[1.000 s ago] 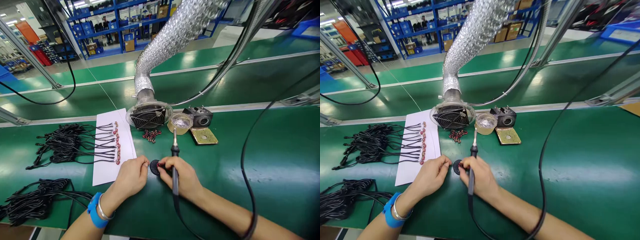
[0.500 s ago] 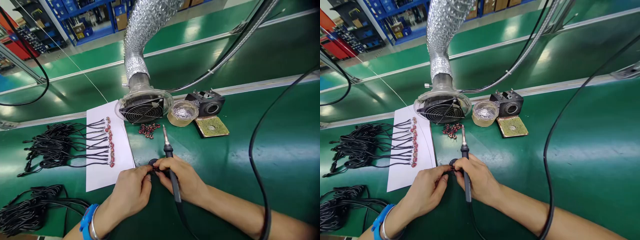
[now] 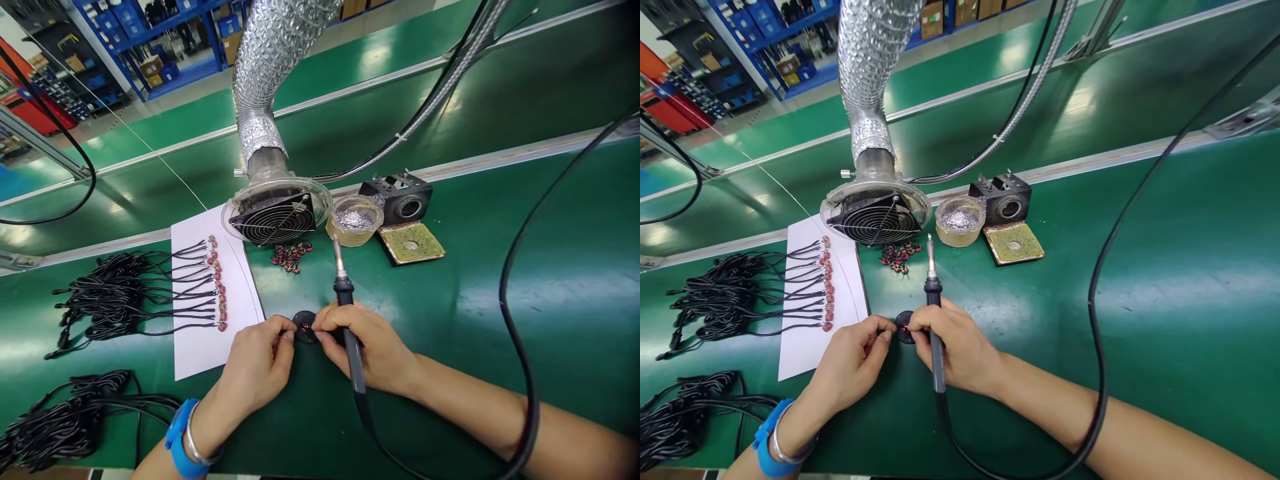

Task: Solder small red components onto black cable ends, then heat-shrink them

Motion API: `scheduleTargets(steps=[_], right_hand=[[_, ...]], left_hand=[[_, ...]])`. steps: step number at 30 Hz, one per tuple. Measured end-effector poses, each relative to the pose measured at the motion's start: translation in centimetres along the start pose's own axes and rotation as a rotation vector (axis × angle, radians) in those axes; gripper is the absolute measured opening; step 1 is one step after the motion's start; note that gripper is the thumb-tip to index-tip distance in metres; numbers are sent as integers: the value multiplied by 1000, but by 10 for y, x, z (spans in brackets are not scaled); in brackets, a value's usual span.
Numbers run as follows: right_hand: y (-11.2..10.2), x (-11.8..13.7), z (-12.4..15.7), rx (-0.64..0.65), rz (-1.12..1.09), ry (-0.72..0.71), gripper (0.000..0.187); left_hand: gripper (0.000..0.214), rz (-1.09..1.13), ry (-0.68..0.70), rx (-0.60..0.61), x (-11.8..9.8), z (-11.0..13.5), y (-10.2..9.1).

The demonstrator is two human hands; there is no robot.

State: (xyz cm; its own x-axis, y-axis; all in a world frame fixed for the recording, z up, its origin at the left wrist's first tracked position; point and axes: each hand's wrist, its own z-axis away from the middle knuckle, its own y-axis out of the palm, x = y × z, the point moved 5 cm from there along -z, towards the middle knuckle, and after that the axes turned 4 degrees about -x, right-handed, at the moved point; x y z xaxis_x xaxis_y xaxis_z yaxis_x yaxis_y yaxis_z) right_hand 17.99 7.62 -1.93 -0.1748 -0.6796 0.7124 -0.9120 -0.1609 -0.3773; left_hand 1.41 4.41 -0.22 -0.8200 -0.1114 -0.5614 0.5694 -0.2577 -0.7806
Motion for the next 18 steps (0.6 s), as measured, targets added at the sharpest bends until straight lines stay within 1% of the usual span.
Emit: scheduleTargets(steps=[3, 7, 10, 13, 15, 16, 18], right_hand=[[6, 2, -2, 13, -26, -53, 21], [8, 2, -5, 24, -16, -84, 19], [7, 4, -4, 84, 65, -105, 20], [6, 8, -3, 155, 209, -136, 23], [5, 12, -4, 176, 284, -161, 26], [4, 13, -6, 182, 291, -167, 28], [1, 14, -9, 194, 227, -165, 32]], left_hand=[[22, 31, 0, 0, -1, 0, 0], [20, 50, 8, 5, -2, -1, 1], [19, 54, 5, -1, -1, -1, 1], [19, 62, 4, 1, -1, -1, 1], [19, 64, 7, 0, 0, -1, 1], [20, 66, 9, -1, 0, -1, 1], [21, 74, 5, -6, 1, -2, 0]])
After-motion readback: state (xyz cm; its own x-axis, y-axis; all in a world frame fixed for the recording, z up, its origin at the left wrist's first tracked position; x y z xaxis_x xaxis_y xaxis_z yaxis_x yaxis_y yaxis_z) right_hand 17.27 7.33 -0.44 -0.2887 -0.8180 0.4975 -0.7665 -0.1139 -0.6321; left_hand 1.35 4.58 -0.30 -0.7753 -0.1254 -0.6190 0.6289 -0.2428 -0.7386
